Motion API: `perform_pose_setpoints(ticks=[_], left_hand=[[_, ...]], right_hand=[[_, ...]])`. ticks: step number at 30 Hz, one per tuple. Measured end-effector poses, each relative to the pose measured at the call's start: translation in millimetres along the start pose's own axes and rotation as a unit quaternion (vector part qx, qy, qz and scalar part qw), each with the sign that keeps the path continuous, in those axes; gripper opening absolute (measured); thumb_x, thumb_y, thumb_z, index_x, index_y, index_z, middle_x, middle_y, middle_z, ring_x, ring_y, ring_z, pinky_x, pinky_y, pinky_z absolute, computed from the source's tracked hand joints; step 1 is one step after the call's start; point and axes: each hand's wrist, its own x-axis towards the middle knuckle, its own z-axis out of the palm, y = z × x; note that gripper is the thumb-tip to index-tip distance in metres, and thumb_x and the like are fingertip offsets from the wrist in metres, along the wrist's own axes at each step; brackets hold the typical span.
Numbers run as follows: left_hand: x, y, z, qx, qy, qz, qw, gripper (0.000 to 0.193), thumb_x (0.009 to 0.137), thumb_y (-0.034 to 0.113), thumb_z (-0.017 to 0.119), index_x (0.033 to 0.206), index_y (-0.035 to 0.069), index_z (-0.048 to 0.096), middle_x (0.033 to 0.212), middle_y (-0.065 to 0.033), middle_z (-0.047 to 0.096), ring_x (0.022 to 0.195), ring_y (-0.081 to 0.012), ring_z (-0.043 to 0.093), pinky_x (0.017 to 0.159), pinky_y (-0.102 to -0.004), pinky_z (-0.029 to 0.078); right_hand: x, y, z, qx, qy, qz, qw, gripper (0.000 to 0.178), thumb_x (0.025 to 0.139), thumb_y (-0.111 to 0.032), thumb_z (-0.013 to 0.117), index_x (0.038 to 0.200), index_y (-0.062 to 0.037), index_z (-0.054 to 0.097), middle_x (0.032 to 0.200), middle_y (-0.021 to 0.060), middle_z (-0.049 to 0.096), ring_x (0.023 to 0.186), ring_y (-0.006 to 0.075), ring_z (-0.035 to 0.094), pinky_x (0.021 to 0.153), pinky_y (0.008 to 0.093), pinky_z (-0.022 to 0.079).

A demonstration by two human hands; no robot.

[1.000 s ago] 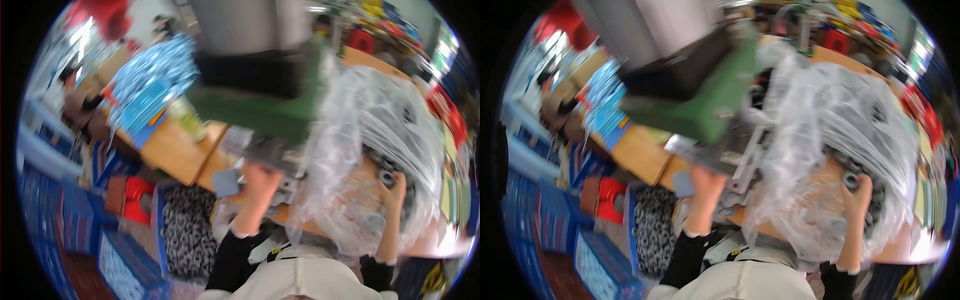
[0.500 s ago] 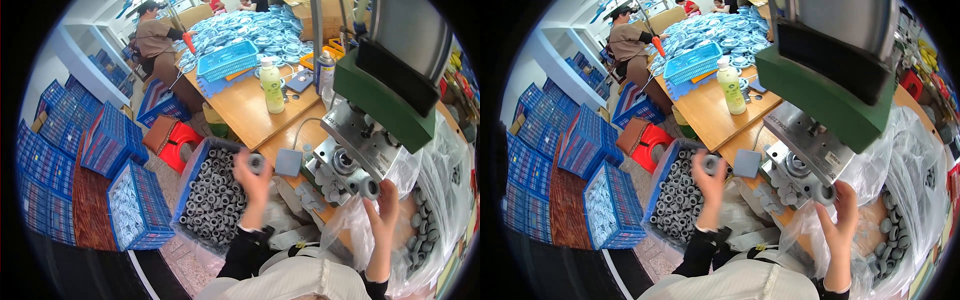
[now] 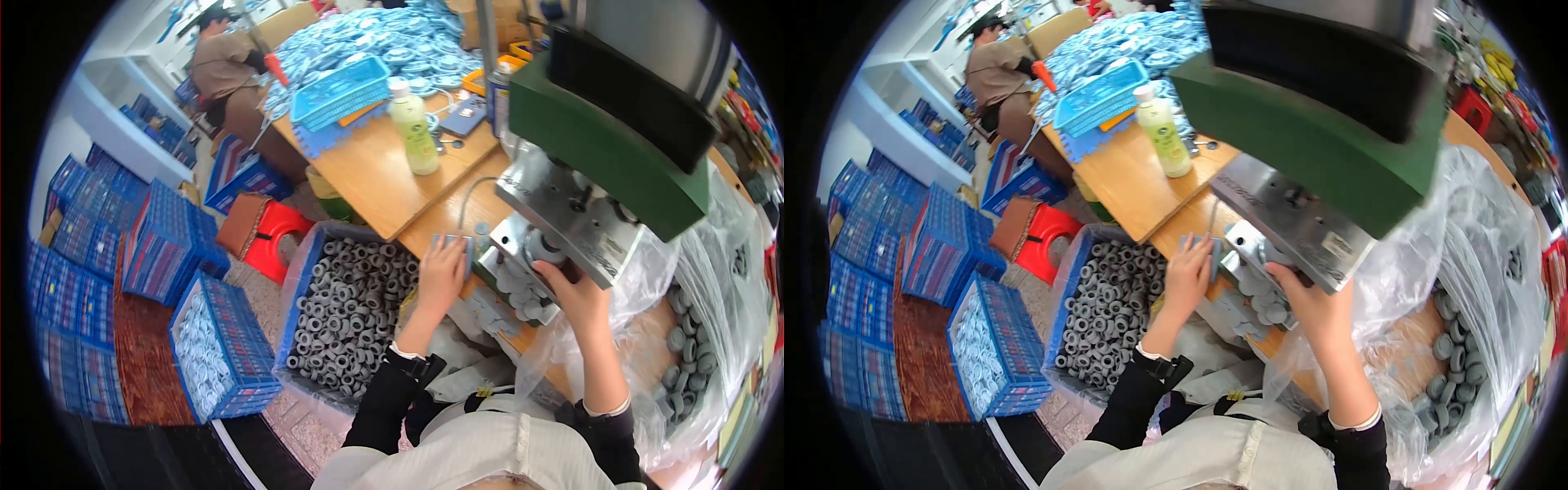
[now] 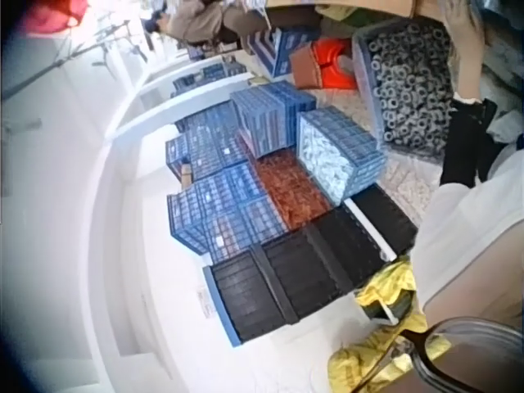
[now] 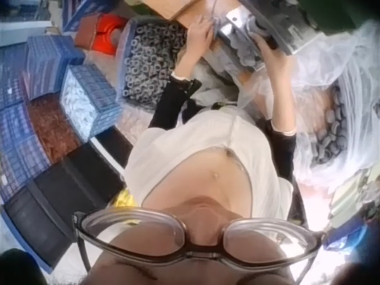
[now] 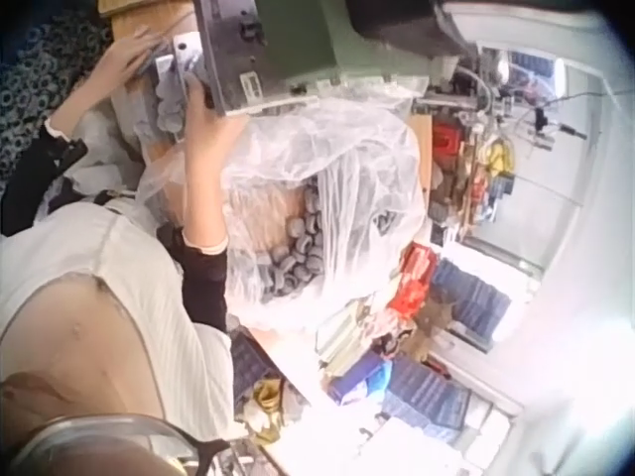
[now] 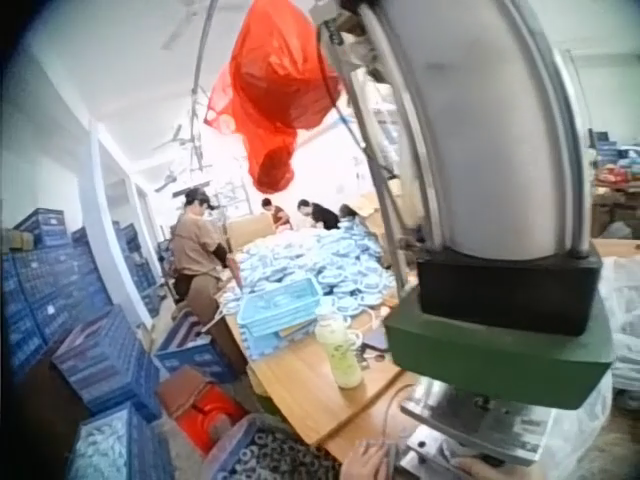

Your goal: The recorder uses a pneumatic press to process circular grey plastic/rubber components, taking items from a large bag, placing them in the press, and then depositing them into a collection bin.

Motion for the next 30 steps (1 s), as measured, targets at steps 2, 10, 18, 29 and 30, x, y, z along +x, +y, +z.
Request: perform_pose_setpoints(ticks=[2, 10, 18, 29, 30], left_hand=[[2, -12, 0, 0.056, 0.023, 0.004, 0.998, 0.026, 0.087, 0.009, 0.052, 0.111, 0.003, 0.061, 0.12, -0.0121, 0.059, 0.119, -0.0348, 0.049, 0.098, -0.0444, 0.037], [9, -23, 15, 0.094, 0.022, 0.033, 0.995, 0.03, 0.088, 0.012, 0.052, 0.117, 0.006, 0.059, 0.123, -0.0092, 0.057, 0.122, -0.0327, 0.047, 0.102, -0.0461, 0.032], [39, 70, -5, -0.197, 0.114, 0.076, 0.971, 0.038, 0.081, 0.018, 0.063, 0.11, -0.005, 0.056, 0.113, -0.02, 0.059, 0.109, -0.0369, 0.052, 0.092, -0.0421, 0.039], [61, 106, 15, -0.22, 0.094, 0.007, 0.971, 0.045, 0.067, 0.027, 0.077, 0.098, 0.0, 0.059, 0.102, -0.0165, 0.06, 0.094, -0.0385, 0.053, 0.086, -0.044, 0.039], [59, 105, 7, -0.21, 0.104, -0.001, 0.972, 0.045, 0.067, 0.027, 0.077, 0.098, 0.0, 0.059, 0.102, -0.0165, 0.06, 0.094, -0.0385, 0.053, 0.086, -0.044, 0.039]], right_hand=[[-6, -16, -7, -0.061, -0.098, 0.073, 0.991, 0.034, 0.068, -0.011, 0.08, 0.094, 0.0031, 0.063, 0.083, 0.0099, 0.067, 0.068, 0.0148, 0.059, 0.064, 0.0273, 0.048], [-71, 36, -158, -0.252, 0.119, 0.101, 0.955, 0.045, 0.075, -0.009, 0.071, 0.116, 0.0021, 0.056, 0.113, 0.018, 0.061, 0.101, 0.0289, 0.06, 0.084, 0.0354, 0.047], [-94, 126, -238, -0.508, 0.091, 0.187, 0.836, 0.045, 0.071, -0.008, 0.067, 0.114, -0.0019, 0.056, 0.116, 0.018, 0.055, 0.103, 0.0377, 0.054, 0.088, 0.0406, 0.046], [-73, 117, -224, -0.515, 0.102, 0.233, 0.819, 0.034, 0.068, -0.006, 0.069, 0.098, -0.005, 0.055, 0.107, 0.015, 0.057, 0.092, 0.0334, 0.056, 0.078, 0.04, 0.048], [-69, 108, -218, -0.402, 0.108, 0.221, 0.882, 0.032, 0.068, -0.005, 0.069, 0.096, -0.0038, 0.053, 0.106, 0.015, 0.057, 0.089, 0.0333, 0.057, 0.077, 0.0393, 0.048]])
